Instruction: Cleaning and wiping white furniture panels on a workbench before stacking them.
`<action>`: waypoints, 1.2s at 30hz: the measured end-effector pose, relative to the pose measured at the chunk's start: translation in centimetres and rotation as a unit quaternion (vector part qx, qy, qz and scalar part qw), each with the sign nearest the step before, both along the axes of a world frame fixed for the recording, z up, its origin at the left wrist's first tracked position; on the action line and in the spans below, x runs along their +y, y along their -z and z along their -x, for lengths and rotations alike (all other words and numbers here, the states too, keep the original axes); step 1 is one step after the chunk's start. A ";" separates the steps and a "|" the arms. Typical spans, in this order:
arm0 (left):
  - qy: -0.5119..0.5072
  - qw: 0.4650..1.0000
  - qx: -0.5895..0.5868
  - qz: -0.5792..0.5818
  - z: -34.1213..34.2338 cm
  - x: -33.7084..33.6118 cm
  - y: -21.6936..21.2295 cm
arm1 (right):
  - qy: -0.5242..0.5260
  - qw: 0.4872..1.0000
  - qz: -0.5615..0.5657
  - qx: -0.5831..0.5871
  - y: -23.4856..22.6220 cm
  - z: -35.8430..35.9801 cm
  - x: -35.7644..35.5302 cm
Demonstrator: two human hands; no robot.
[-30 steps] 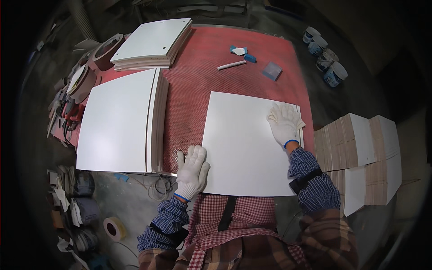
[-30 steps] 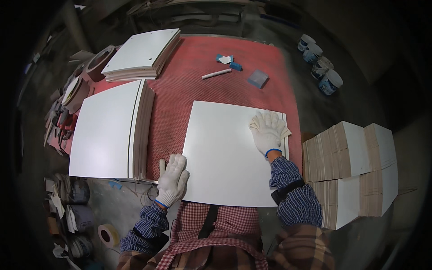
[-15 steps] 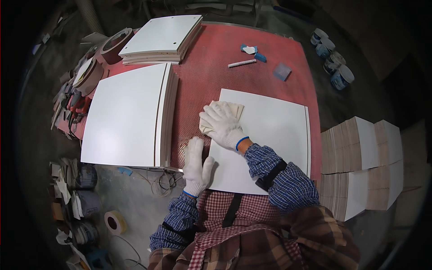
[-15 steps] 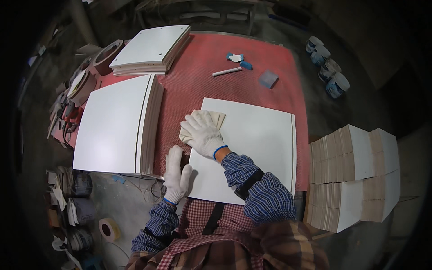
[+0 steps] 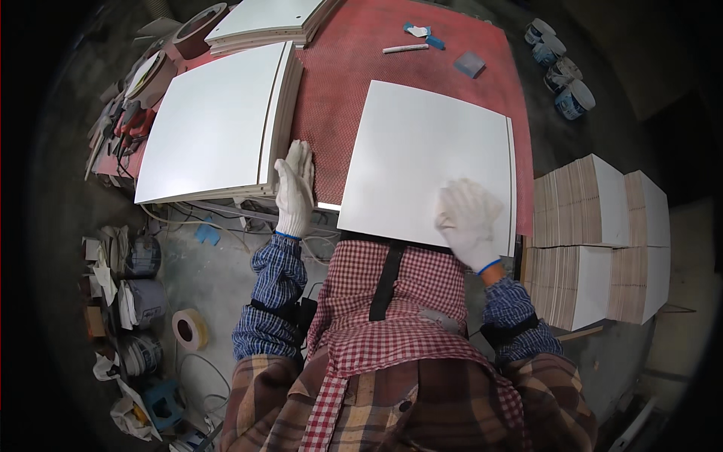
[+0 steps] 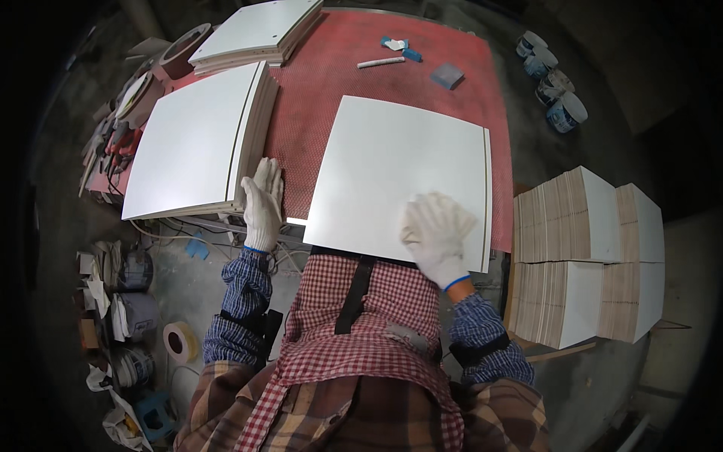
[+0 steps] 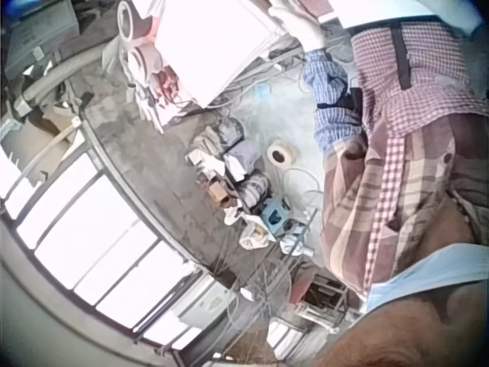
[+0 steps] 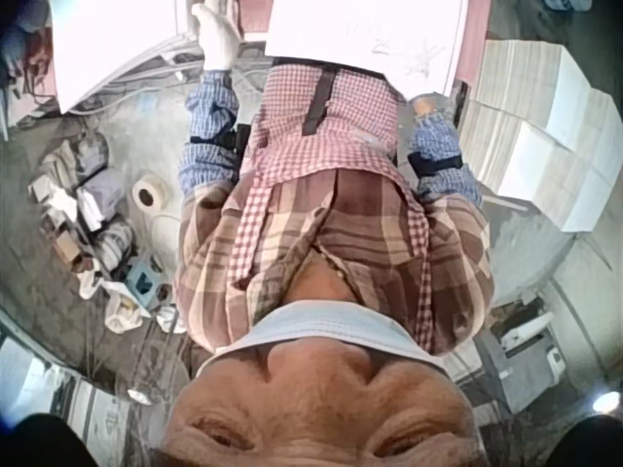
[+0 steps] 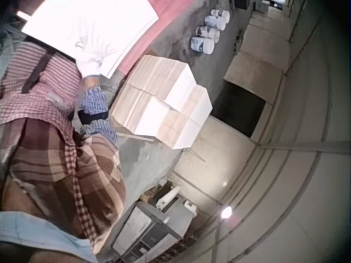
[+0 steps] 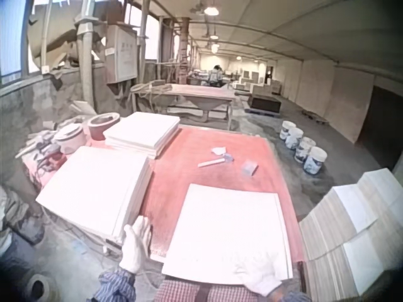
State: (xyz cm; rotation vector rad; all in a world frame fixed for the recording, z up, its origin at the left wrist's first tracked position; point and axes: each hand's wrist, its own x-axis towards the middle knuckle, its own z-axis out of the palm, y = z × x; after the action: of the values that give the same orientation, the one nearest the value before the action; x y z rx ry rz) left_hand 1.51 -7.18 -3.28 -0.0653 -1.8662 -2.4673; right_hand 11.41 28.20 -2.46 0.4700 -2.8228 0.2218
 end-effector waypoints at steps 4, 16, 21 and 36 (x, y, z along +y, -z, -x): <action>0.008 1.000 0.004 -0.017 0.0 -0.1 0.7 | 0.148 0.986 0.051 -0.050 -1.2 -0.7 2.5; 0.044 0.999 0.005 0.014 0.3 0.1 0.1 | -0.252 0.964 0.085 -0.009 -0.7 1.5 -16.1; 0.043 0.998 0.002 0.051 0.3 0.1 0.5 | -0.142 0.985 0.081 -0.061 -0.8 -3.2 -5.7; 0.057 0.997 -0.014 0.052 0.6 1.3 -0.4 | -0.212 0.976 0.040 0.024 -0.2 0.5 -17.2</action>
State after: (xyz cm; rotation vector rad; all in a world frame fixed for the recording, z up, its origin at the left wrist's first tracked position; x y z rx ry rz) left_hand 0.89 -5.93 -2.88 -0.1462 -2.0563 -2.4539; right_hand 10.91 11.03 -2.21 1.0409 -2.6231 0.3989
